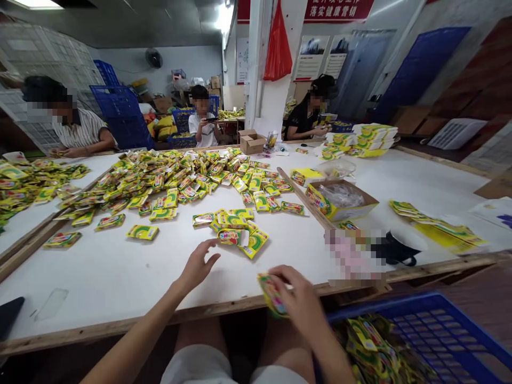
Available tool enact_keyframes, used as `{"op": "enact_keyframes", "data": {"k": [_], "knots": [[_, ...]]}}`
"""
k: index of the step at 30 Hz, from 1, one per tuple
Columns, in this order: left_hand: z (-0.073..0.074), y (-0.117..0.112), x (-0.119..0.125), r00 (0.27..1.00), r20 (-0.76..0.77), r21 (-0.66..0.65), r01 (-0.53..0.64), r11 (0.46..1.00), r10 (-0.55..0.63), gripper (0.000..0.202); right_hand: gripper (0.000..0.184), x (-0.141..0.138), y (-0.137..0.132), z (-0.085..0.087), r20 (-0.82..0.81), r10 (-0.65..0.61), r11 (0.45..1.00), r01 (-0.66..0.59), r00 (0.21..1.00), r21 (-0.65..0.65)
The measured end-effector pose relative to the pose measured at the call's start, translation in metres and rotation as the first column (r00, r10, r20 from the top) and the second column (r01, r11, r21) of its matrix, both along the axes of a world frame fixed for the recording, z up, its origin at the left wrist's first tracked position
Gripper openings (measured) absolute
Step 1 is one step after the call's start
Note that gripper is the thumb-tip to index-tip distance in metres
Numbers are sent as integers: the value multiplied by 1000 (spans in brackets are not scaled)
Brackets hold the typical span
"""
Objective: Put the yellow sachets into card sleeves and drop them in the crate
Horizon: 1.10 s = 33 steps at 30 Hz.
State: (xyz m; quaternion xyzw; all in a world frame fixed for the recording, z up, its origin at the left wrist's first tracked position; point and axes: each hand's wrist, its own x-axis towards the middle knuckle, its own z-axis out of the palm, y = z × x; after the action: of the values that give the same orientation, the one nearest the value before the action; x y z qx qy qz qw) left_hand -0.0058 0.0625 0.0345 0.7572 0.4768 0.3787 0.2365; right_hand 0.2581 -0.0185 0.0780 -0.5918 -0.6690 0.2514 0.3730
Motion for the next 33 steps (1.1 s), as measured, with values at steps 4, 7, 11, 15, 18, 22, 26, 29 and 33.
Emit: {"op": "enact_keyframes", "data": {"k": [4,7,11,15,18,22,26,29,33], "knots": [[1,54,28,926,-359,99,166,981,-121,63,26,73,-28,15,223,-161,986,166,962,-5],[-5,65,36,919,-366,89,189,978,-144,65,28,67,-36,5,123,-188,981,194,974,-32],[-18,31,25,998,-50,18,-26,1000,27,64,22,2,-18,-22,-123,-163,987,162,979,-13],[-23,-25,16,966,210,-117,-129,985,151,63,24,-75,12,-46,-442,12,999,-25,897,-23],[-22,-53,13,932,306,-185,-140,973,193,55,24,-114,25,-57,-557,122,983,-177,821,-45],[-21,-64,0,890,405,-237,-120,964,210,56,25,-125,32,-62,-574,144,980,-198,806,-33],[-20,-64,-14,837,523,-293,-3,956,163,44,22,-117,37,-65,-556,206,970,-245,805,4],[-21,-65,-17,832,535,-320,37,947,148,40,20,-112,38,-67,-519,262,953,-303,814,5],[-22,-65,-18,825,539,-335,24,942,171,40,27,-107,40,-65,-473,309,937,-349,825,4]]}}
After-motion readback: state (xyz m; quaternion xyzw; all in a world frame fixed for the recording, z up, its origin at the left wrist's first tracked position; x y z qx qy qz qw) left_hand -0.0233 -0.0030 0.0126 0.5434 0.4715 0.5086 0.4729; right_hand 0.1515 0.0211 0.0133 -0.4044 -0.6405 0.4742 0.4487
